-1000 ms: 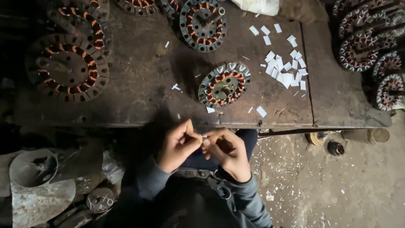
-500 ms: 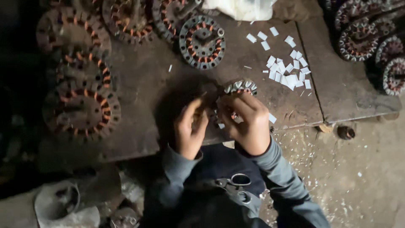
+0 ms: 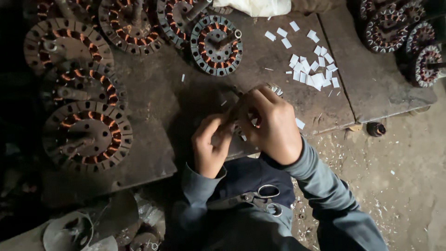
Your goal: The person cuts small white rectangular pieces with scissors and inserts them into the slots of a circular motor stator. The person repeats this process across multiple stators on a cluttered workbench.
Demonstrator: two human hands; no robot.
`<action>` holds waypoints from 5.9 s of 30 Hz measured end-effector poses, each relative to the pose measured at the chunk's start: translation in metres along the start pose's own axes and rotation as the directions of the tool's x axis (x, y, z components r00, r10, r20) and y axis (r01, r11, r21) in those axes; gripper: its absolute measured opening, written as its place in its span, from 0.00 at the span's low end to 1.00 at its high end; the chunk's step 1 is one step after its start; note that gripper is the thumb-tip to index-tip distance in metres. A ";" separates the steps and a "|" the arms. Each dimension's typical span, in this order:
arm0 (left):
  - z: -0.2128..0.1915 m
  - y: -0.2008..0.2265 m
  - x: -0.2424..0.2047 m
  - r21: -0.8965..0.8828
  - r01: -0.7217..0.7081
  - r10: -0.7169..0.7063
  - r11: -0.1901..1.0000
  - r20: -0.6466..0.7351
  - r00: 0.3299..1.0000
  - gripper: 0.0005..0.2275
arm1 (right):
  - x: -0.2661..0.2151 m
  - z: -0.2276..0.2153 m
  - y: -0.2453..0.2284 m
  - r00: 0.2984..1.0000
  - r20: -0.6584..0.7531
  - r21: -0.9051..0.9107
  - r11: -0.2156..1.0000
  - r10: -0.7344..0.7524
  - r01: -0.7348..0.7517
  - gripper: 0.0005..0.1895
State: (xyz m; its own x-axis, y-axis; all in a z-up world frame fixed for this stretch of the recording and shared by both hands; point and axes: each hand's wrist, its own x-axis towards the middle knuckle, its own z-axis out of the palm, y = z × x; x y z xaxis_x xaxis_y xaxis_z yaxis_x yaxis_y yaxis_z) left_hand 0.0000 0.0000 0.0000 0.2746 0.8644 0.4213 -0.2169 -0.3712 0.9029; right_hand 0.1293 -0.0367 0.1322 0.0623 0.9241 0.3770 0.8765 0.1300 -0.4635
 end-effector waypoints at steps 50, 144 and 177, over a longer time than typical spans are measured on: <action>0.196 -0.020 -0.049 0.543 -0.491 0.265 0.681 0.442 0.857 0.16 | -0.361 0.064 0.151 0.800 0.575 -0.043 0.983 0.169 -0.176 0.28; 0.025 -0.011 -0.115 -0.274 0.291 -0.257 0.917 0.152 0.954 0.09 | -0.144 0.015 0.026 0.882 0.348 0.559 0.684 0.319 -0.468 0.03; 0.024 -0.040 -0.034 -0.447 0.074 -0.055 0.891 0.056 0.997 0.20 | -0.022 0.005 0.022 0.983 -0.004 0.024 0.983 -0.185 0.185 0.16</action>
State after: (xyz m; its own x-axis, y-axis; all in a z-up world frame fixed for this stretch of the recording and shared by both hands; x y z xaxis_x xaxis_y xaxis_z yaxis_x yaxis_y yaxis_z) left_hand 0.0222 -0.0225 -0.0485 0.3382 0.8630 0.3754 -0.5918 -0.1151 0.7979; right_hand 0.1450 -0.0518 0.1093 -0.0985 0.8827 0.4595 0.8614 0.3068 -0.4048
